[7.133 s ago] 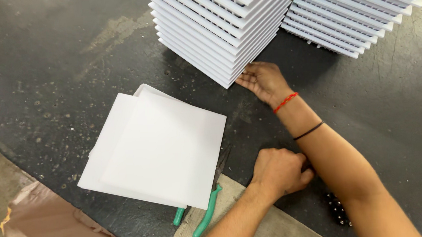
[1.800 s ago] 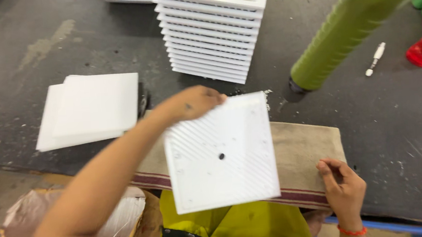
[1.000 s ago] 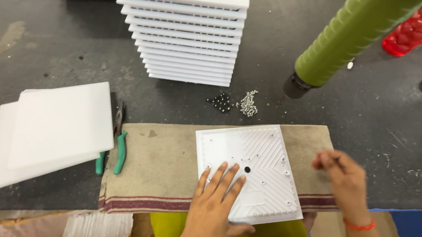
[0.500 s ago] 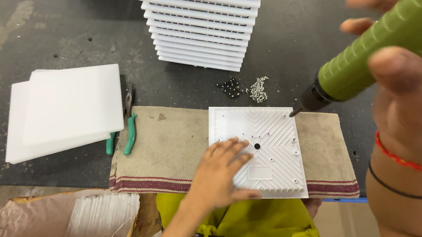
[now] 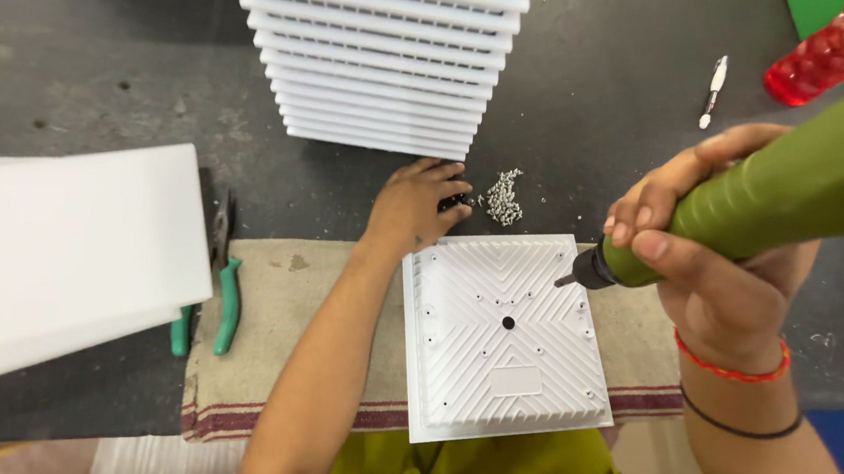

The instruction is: The person assembles white plastic light fixture panels at a workbench. They pick up a panel, place small screws into its holes, drive the screws with a green electric screwdriver, and stack the finished panel onto a pile of completed panels, repeating the cycle.

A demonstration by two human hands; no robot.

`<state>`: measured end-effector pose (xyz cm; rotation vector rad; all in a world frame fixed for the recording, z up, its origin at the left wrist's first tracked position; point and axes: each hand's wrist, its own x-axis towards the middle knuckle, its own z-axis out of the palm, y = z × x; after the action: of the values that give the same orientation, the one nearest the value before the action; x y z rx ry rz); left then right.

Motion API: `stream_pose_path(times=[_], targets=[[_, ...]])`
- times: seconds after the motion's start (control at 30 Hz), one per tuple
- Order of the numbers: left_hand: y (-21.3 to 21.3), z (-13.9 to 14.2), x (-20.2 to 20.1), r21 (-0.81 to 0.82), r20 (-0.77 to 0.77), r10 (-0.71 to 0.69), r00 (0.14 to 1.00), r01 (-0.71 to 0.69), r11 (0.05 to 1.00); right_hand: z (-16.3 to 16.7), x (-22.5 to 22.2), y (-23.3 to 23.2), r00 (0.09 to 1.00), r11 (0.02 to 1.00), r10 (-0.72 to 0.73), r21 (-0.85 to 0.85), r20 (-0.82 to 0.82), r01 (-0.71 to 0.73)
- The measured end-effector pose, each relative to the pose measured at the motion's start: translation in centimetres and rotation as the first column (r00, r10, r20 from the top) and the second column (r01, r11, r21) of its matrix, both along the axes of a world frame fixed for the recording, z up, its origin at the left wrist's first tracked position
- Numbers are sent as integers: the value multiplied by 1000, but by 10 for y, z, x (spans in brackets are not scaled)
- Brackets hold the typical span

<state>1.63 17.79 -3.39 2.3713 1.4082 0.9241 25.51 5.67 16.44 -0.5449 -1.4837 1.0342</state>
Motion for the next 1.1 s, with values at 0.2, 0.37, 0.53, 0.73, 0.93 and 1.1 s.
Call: stream_pose_path(times=[0.2,0.37,0.53,0.73,0.93,1.1], targets=[[-19,2,-11,-169,31,74,997,-68,983,-36,-7,8,997,999,16,-38,-79,-19],[-29,19,-22,-82,159,88,983,-76,994,-59,-15,4,984,995,44,-80,-171,-58],[-37,40,-42,-184,-42,225,974,-228,956,-73,-16,1,992,998,56,-27,-112,-60],[-37,43,-44,-306,-110,198,974,-223,925,-81,-18,7,997,999,23,-35,-79,-26],[-40,42,-48,-275,-93,239,967,-255,927,-87,-22,10,997,999,13,-46,-72,-16],[-41,44,-46,-331,-71,224,972,-234,914,-85,-21,8,998,999,2,-48,-65,-5]])
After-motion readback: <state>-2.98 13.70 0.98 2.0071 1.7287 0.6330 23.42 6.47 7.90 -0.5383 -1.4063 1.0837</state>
